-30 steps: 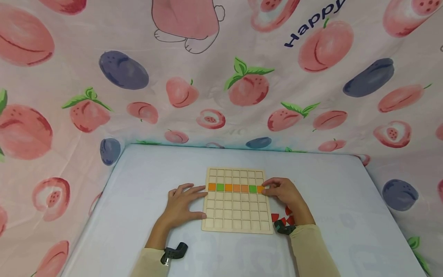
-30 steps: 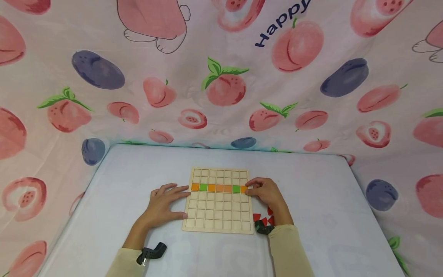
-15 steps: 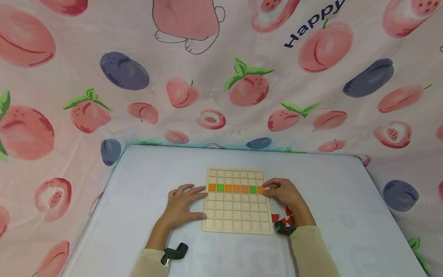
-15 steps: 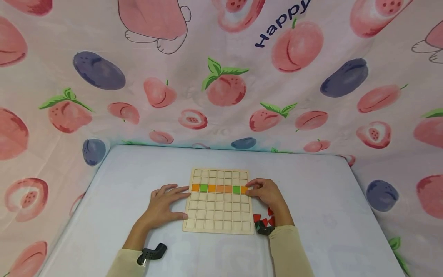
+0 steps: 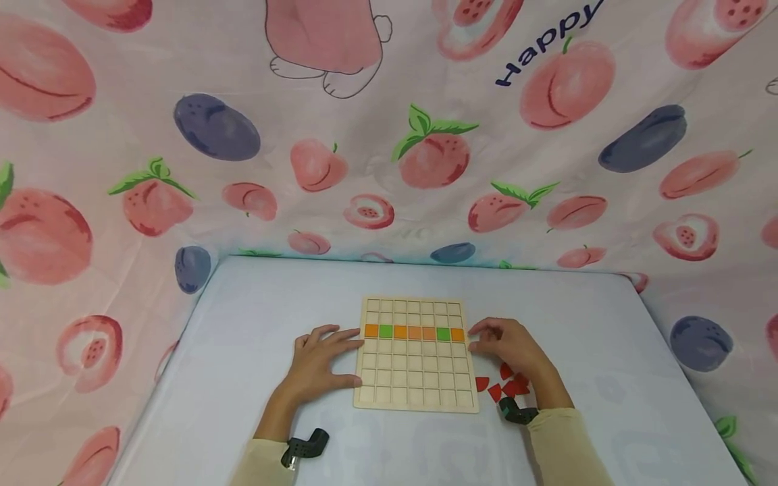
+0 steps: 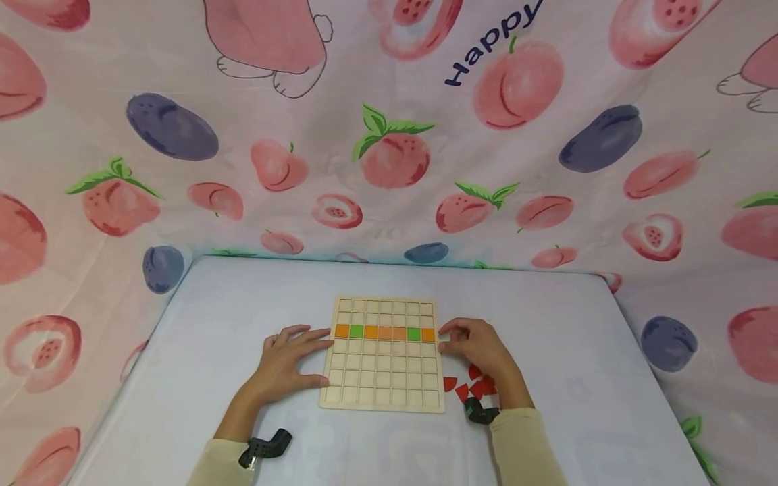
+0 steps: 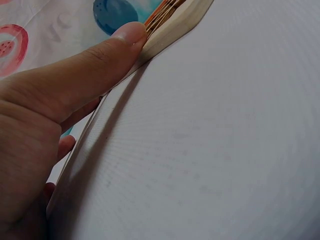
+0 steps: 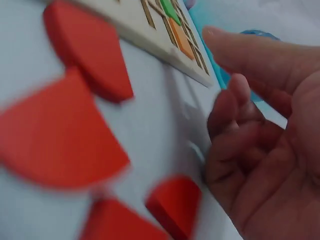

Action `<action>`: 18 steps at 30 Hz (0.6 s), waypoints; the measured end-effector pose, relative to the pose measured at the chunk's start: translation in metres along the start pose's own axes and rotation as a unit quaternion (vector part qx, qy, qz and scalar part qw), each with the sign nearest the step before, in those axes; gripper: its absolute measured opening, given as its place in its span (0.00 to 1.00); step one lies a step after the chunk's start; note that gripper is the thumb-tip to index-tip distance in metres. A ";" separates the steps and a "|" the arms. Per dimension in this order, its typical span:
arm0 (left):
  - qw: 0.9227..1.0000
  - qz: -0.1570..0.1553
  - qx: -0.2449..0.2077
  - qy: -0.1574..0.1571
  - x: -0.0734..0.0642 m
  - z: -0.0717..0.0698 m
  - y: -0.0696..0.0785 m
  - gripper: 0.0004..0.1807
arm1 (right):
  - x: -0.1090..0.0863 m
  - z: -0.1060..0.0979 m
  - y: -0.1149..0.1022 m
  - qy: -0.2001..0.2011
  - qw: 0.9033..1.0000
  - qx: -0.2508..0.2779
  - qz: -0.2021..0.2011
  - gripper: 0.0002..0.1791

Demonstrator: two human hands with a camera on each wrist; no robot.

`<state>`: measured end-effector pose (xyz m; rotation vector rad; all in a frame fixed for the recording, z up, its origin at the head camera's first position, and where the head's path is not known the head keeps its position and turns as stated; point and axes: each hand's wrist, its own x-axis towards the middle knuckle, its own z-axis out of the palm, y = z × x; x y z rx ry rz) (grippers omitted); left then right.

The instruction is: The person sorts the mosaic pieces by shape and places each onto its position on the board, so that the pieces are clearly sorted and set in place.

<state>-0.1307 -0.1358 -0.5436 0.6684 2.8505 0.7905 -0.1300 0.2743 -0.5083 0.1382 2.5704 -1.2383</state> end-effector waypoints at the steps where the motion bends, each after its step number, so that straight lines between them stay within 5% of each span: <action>1: 1.000 0.000 0.000 0.000 0.000 0.000 0.000 0.41 | -0.003 -0.002 -0.001 -0.007 1.000 -0.017 -0.005 0.13; 13: 1.000 0.003 -0.002 0.002 0.000 0.000 0.001 0.41 | -0.024 -0.011 0.002 -0.126 0.986 -0.100 -0.040 0.12; 18: 1.000 0.003 0.002 0.004 -0.001 0.000 0.001 0.41 | -0.024 -0.009 0.006 -0.144 0.981 -0.114 -0.065 0.14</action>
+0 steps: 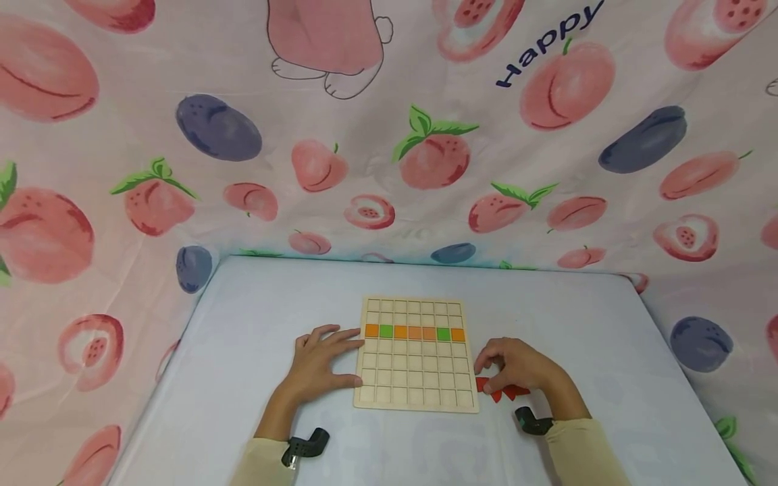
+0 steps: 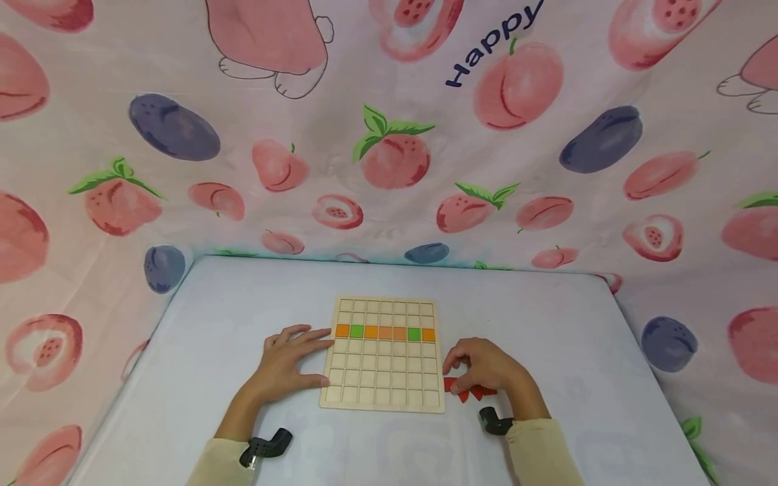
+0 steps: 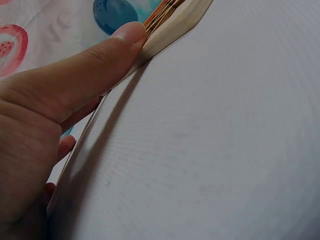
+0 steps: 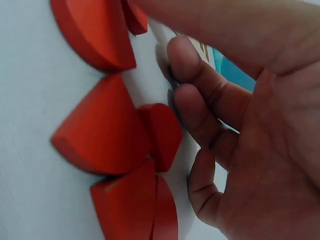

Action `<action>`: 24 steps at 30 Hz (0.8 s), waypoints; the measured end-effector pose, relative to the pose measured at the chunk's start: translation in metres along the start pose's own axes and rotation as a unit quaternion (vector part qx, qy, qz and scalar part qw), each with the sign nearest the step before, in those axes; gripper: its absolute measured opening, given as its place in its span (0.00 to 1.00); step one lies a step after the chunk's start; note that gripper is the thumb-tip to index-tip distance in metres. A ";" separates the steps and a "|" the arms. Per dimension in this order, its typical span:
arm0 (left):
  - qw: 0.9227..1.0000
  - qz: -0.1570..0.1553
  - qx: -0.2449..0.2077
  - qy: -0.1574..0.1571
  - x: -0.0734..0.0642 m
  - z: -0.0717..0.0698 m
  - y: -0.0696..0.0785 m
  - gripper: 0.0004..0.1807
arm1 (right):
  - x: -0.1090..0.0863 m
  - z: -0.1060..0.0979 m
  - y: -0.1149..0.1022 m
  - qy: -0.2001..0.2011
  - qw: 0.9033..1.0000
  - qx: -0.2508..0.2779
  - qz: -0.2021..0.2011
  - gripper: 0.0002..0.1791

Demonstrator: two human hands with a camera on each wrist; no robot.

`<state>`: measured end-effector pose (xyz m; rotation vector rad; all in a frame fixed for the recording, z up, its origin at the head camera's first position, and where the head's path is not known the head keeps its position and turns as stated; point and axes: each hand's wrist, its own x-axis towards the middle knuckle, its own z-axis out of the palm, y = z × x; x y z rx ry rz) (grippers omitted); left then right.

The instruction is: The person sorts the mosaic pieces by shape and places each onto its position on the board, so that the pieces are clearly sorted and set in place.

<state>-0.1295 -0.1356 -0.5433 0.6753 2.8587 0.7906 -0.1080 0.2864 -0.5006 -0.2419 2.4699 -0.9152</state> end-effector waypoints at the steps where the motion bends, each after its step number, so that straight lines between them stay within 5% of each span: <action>1: 1.000 -0.001 0.000 0.000 0.000 0.000 0.000 0.41 | 0.000 0.000 0.000 0.000 1.000 -0.001 -0.004 0.14; 7: 1.000 -0.004 -0.002 -0.005 0.000 -0.001 0.000 0.41 | 0.002 0.001 0.001 0.022 0.999 -0.023 -0.012 0.11; 17: 1.000 -0.005 0.002 -0.004 0.000 0.000 -0.002 0.41 | 0.004 0.001 0.002 0.100 0.994 -0.012 0.048 0.10; 24: 1.000 0.000 0.001 0.001 0.001 0.001 -0.002 0.40 | 0.005 0.000 0.004 0.109 0.993 0.000 0.049 0.11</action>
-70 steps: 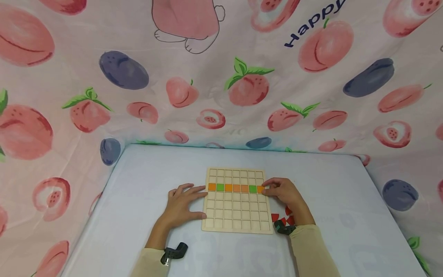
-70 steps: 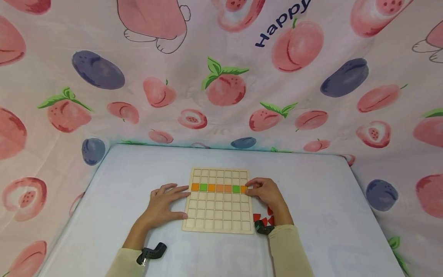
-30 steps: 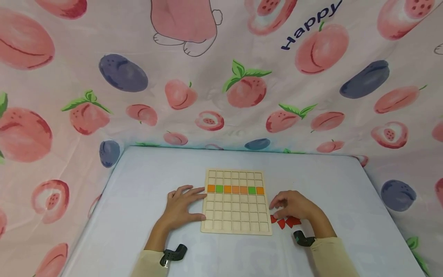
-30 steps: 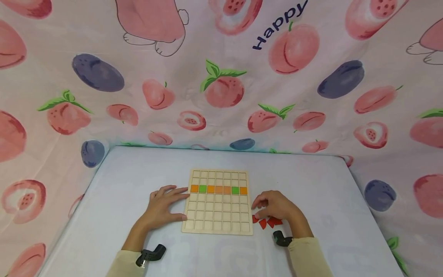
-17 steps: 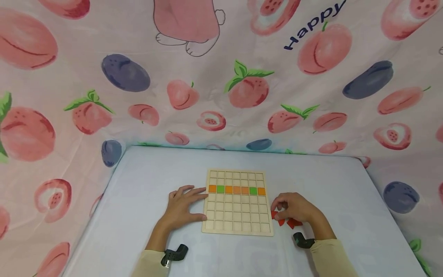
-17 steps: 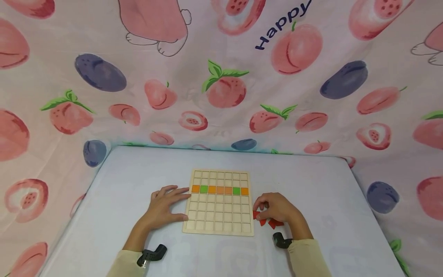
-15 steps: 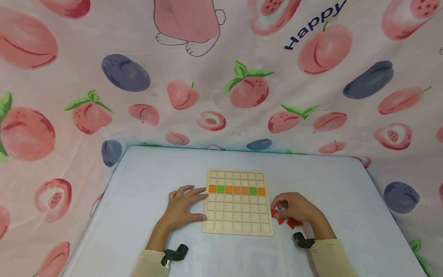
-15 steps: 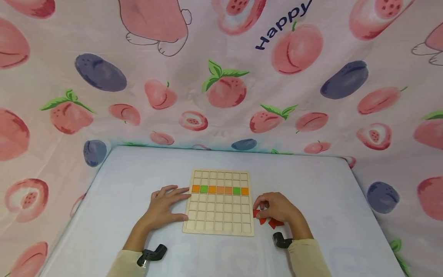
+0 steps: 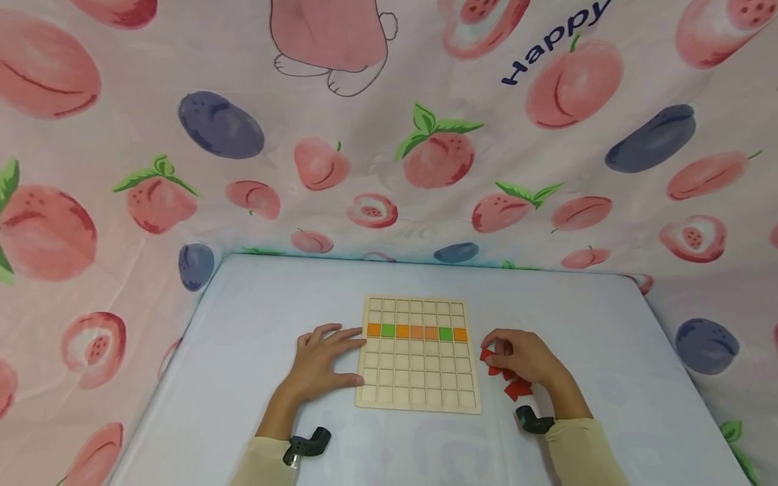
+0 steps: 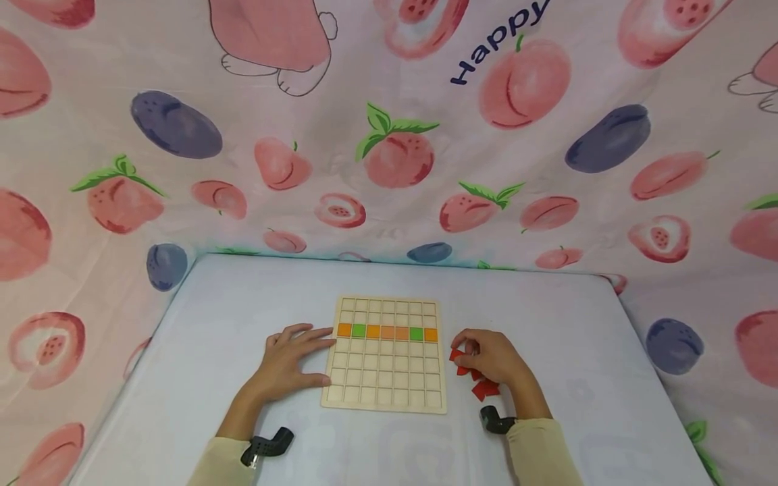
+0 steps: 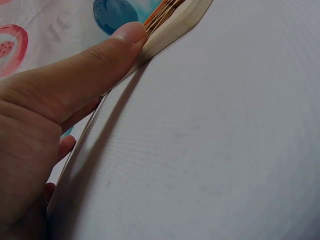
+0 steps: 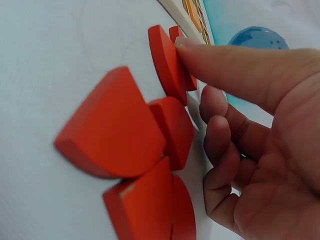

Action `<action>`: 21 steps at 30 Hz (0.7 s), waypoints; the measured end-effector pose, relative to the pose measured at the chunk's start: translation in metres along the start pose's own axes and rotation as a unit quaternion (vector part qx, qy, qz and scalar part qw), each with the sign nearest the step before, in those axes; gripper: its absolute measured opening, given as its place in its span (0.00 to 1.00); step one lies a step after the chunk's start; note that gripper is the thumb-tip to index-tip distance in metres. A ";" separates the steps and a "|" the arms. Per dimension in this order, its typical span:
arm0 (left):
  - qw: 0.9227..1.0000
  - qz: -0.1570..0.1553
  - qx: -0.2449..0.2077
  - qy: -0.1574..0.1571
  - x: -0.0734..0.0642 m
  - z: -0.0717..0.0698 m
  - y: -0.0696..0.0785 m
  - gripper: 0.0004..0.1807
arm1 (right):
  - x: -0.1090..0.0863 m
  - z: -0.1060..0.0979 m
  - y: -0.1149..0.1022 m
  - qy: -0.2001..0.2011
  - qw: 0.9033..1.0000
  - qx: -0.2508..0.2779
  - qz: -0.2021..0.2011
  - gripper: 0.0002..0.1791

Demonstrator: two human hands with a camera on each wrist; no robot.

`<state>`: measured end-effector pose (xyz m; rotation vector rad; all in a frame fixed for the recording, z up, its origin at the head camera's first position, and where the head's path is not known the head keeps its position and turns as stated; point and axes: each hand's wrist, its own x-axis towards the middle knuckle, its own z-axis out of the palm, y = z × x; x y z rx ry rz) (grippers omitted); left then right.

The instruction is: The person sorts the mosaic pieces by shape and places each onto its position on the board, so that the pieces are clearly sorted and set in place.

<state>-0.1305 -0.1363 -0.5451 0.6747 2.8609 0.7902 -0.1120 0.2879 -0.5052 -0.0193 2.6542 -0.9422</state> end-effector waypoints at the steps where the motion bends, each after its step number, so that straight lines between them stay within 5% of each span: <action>1: 1.000 0.001 0.001 0.001 0.000 0.000 0.000 0.40 | 0.000 0.000 0.000 0.002 1.000 0.002 0.002 0.11; 10: 1.000 0.003 0.001 0.002 0.001 0.000 0.003 0.40 | 0.002 0.002 -0.002 0.031 0.999 0.013 -0.019 0.09; 21: 1.000 0.002 -0.001 -0.001 0.001 -0.001 0.002 0.41 | 0.012 0.026 -0.037 0.059 0.988 0.141 -0.007 0.17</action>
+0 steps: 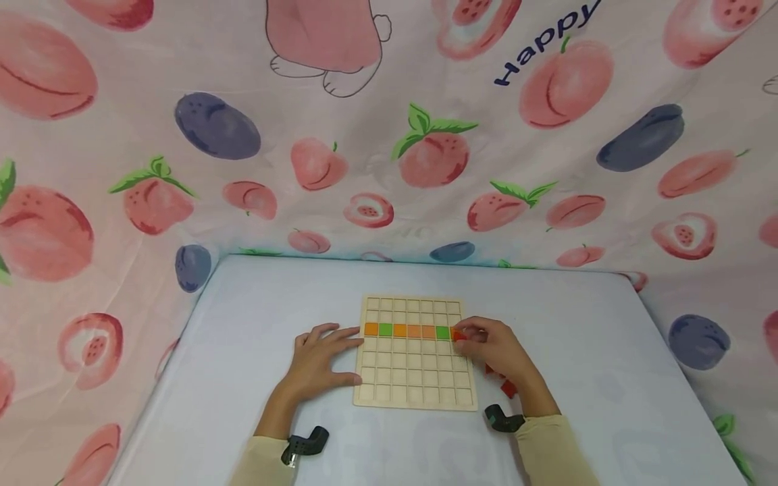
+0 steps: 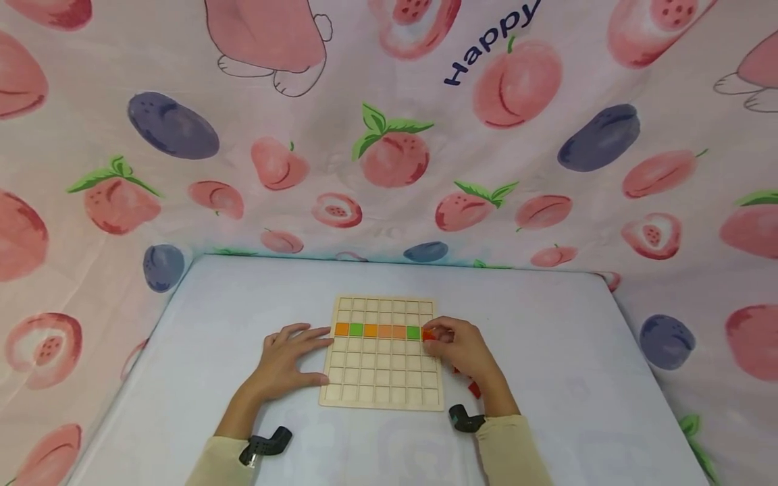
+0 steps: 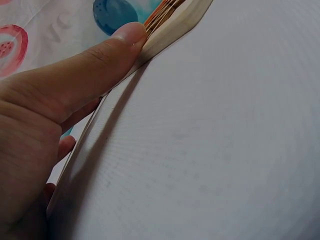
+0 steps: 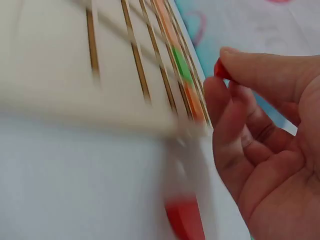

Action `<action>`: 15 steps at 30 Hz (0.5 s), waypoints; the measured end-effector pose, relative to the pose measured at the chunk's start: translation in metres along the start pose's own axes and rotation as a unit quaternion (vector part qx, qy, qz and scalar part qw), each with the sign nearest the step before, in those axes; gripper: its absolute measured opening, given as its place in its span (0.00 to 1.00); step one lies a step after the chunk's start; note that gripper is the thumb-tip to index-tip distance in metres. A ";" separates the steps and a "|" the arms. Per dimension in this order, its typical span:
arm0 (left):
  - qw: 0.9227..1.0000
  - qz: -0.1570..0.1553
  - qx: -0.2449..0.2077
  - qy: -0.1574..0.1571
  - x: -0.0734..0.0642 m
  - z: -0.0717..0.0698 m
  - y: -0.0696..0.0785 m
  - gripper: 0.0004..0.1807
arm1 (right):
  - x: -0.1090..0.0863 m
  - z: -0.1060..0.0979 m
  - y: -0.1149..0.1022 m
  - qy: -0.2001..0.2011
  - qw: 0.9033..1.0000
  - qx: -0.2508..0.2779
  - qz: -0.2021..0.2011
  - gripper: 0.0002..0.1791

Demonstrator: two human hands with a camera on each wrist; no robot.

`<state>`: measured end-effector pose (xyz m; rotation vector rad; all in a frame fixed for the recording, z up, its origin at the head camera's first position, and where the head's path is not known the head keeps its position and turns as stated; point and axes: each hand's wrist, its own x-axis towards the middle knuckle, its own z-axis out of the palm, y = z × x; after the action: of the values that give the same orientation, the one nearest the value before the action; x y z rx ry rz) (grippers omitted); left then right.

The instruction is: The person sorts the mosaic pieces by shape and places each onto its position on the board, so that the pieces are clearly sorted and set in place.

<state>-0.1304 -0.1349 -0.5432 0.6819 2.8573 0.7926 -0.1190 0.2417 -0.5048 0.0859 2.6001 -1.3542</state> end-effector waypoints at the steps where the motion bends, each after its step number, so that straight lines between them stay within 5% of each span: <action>1: 1.000 0.000 0.000 0.000 0.000 0.000 0.000 0.41 | 0.001 0.005 -0.005 -0.004 1.000 0.011 -0.003 0.16; 9: 1.000 0.005 0.000 0.002 0.000 0.001 -0.002 0.41 | 0.014 0.043 -0.037 -0.036 0.996 0.059 -0.063 0.11; 15: 1.000 0.004 0.004 0.001 0.000 0.001 -0.002 0.41 | 0.025 0.070 -0.046 -0.052 0.992 0.094 -0.059 0.07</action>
<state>-0.1311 -0.1360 -0.5450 0.6937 2.8633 0.7856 -0.1394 0.1565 -0.5124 -0.1080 2.4204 -1.5955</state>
